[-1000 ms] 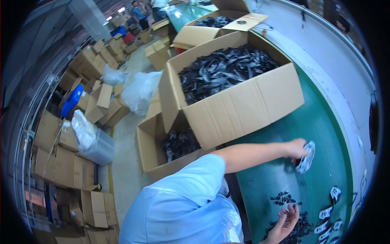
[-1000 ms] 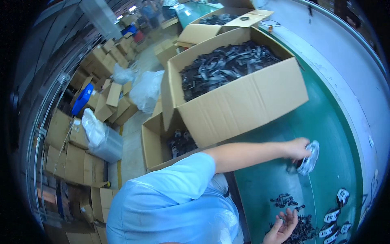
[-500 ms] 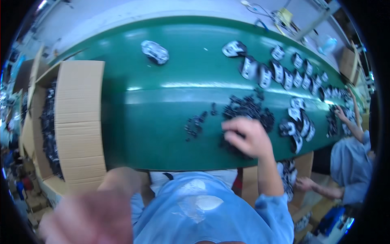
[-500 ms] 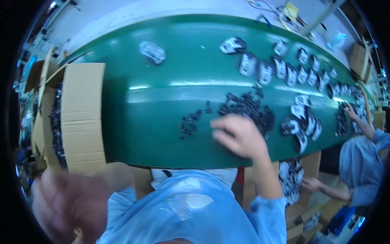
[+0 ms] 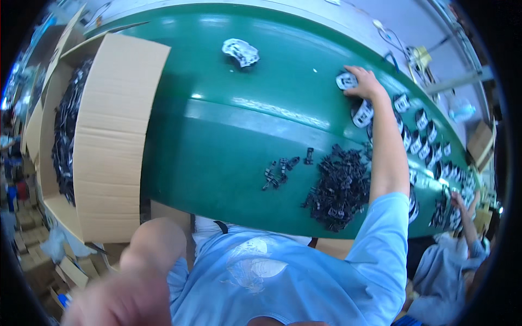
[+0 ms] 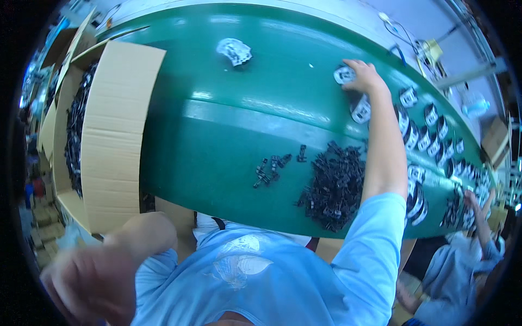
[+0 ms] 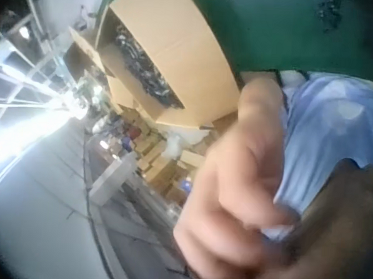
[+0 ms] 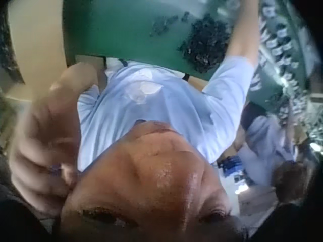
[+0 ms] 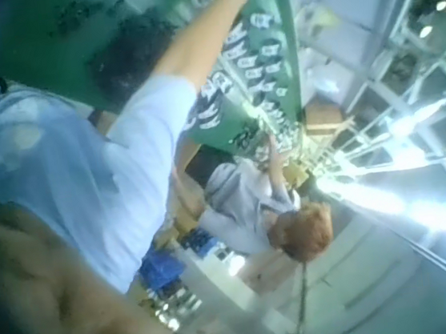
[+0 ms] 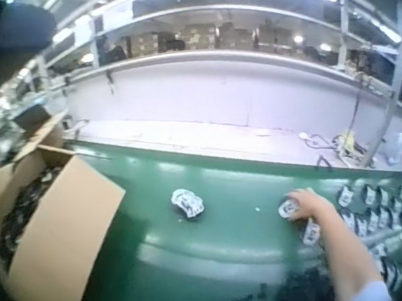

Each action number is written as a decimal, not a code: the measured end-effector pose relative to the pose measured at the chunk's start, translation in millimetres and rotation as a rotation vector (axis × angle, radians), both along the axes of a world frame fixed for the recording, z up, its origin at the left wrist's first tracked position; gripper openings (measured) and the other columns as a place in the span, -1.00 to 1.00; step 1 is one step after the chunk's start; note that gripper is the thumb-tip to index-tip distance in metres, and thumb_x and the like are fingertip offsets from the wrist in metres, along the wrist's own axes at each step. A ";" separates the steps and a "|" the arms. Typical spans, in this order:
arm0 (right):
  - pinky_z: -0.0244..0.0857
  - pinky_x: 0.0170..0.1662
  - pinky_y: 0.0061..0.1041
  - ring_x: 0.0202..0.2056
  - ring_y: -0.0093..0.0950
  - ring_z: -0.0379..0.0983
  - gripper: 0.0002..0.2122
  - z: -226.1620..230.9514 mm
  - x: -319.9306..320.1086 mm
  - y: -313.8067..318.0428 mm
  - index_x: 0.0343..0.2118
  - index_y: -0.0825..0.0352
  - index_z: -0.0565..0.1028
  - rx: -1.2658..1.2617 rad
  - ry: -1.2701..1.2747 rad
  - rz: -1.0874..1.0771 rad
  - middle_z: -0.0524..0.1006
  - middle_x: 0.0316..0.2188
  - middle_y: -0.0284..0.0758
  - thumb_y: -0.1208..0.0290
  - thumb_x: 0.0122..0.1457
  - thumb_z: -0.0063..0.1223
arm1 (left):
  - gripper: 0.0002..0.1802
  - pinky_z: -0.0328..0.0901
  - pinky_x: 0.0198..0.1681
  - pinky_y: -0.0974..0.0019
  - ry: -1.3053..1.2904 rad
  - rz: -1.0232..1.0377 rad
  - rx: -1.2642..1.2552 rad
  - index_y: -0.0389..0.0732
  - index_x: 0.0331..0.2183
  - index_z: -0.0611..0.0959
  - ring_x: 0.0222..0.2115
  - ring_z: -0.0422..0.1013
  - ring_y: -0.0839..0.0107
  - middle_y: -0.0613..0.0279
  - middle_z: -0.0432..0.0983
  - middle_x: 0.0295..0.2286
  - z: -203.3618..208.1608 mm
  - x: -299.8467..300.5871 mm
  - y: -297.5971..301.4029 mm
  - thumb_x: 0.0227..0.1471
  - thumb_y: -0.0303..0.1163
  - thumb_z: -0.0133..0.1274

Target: The person repeatedly attaches small plastic components into mouse frames by hand on an assembly line conveyor.

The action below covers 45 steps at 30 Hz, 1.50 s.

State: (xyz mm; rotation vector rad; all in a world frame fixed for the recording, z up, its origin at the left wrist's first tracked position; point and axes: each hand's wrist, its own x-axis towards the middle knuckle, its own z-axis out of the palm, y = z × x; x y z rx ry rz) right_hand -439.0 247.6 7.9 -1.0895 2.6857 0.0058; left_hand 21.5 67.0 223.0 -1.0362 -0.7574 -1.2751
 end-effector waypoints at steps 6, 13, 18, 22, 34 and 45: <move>0.08 0.38 -0.07 0.31 0.03 0.18 0.06 -10.7 -13.1 32.9 0.37 0.04 0.23 0.005 0.063 0.026 0.35 0.27 -0.08 0.33 -0.33 0.58 | -0.27 0.22 0.20 -0.09 -1.443 1.212 -0.529 -0.12 0.06 0.59 0.12 0.24 -0.18 -0.26 0.27 0.18 -168.0 -151.8 -93.8 -0.13 -0.03 0.40; 0.35 0.08 -0.24 -0.05 -0.08 0.51 -0.34 15.6 16.1 0.3 0.13 0.39 0.44 -0.575 0.186 0.147 0.57 -0.06 -0.03 0.24 -0.02 0.46 | -0.64 0.41 -0.10 0.06 -1.545 1.186 -0.188 -0.15 -0.16 0.59 -0.20 0.48 -0.02 0.03 0.50 -0.21 -251.2 -146.9 -135.2 -0.01 -0.31 0.29; 0.41 0.05 -0.37 0.01 -0.37 0.47 -0.38 38.1 20.7 28.6 0.35 0.47 0.19 -0.885 -0.242 0.116 0.43 0.15 -0.13 0.37 0.32 0.19 | -0.64 0.44 -0.18 0.11 -1.396 0.998 -0.444 -0.15 -0.20 0.64 -0.23 0.51 0.07 0.12 0.55 -0.20 -200.9 53.0 -44.3 -0.11 -0.38 0.32; 0.22 0.28 -0.30 0.23 -0.32 0.33 -0.38 75.8 111.3 60.3 0.36 0.42 0.22 -0.907 -0.036 0.200 0.36 0.26 -0.11 0.37 0.30 0.20 | -0.59 0.47 -0.16 0.14 -1.625 1.236 -0.457 -0.15 -0.21 0.66 -0.21 0.53 0.09 0.13 0.57 -0.15 -229.6 236.7 11.8 -0.23 -0.42 0.33; 0.39 0.15 -0.27 -0.01 -0.32 0.52 -0.35 61.2 381.3 42.4 0.14 0.42 0.45 -1.041 -0.594 -0.061 0.57 0.00 -0.23 0.56 -0.14 0.32 | -0.08 0.28 0.22 0.03 -2.220 1.109 -0.088 -0.35 0.24 0.37 0.19 0.31 -0.08 -0.21 0.31 0.18 -235.1 295.8 19.7 -0.04 -0.15 0.38; 0.52 -0.03 -0.29 -0.11 -0.16 0.62 -0.56 46.4 429.7 25.5 0.08 0.35 0.56 -0.873 -0.539 0.388 0.64 -0.09 -0.07 0.40 0.12 0.31 | -0.54 0.42 -0.03 0.35 -1.688 -0.454 0.667 -0.32 0.09 0.46 -0.10 0.52 0.47 0.16 0.56 -0.08 -223.9 101.7 29.7 0.24 -0.39 0.18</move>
